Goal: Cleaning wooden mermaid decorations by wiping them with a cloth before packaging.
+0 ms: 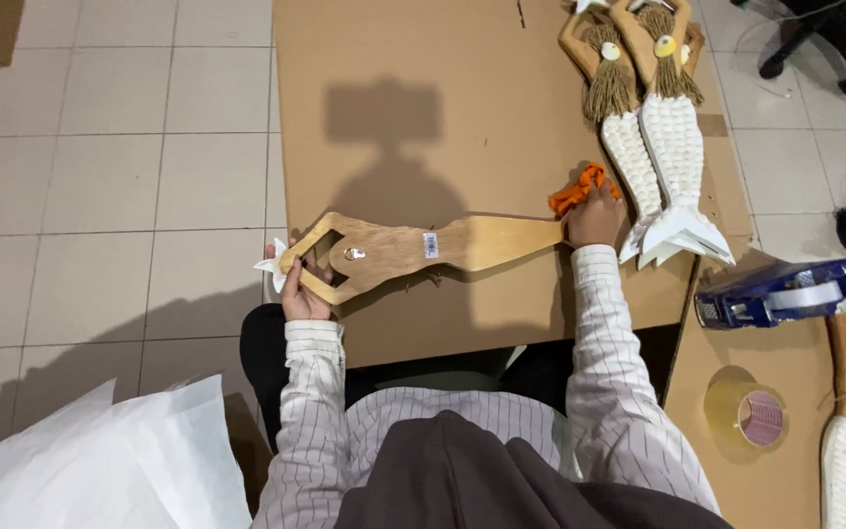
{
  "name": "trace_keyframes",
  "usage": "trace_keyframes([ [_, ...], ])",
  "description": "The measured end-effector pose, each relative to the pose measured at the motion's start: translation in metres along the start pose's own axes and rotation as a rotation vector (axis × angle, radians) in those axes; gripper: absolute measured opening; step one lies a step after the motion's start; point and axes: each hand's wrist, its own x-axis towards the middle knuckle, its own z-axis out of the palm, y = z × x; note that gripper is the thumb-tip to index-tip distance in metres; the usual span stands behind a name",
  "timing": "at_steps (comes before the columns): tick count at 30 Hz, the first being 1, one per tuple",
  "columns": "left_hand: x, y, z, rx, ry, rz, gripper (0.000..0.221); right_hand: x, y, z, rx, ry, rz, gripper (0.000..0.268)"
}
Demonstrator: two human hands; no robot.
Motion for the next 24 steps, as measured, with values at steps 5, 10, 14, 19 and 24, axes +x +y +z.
trace_keyframes([
  [5,0.013,-0.007,-0.024,0.022,-0.104,0.055,0.044,-0.047,-0.064,-0.043,0.035,0.29,-0.079,0.051],
  [10,0.027,-0.013,-0.04,0.02,-0.106,0.09,0.044,-0.116,-0.176,-0.041,-0.047,0.408,-0.393,0.044],
  [14,0.032,-0.016,-0.054,0.011,-0.085,0.1,0.04,-0.152,-0.287,-0.055,0.262,0.39,-0.713,0.033],
  [19,0.037,-0.021,-0.055,-0.136,-0.132,0.137,0.035,-0.158,-0.338,-0.015,0.641,-0.214,-0.577,0.035],
  [24,0.041,-0.023,-0.056,-0.226,-0.169,0.133,0.026,-0.176,-0.376,0.006,0.203,-0.168,-0.534,0.033],
])
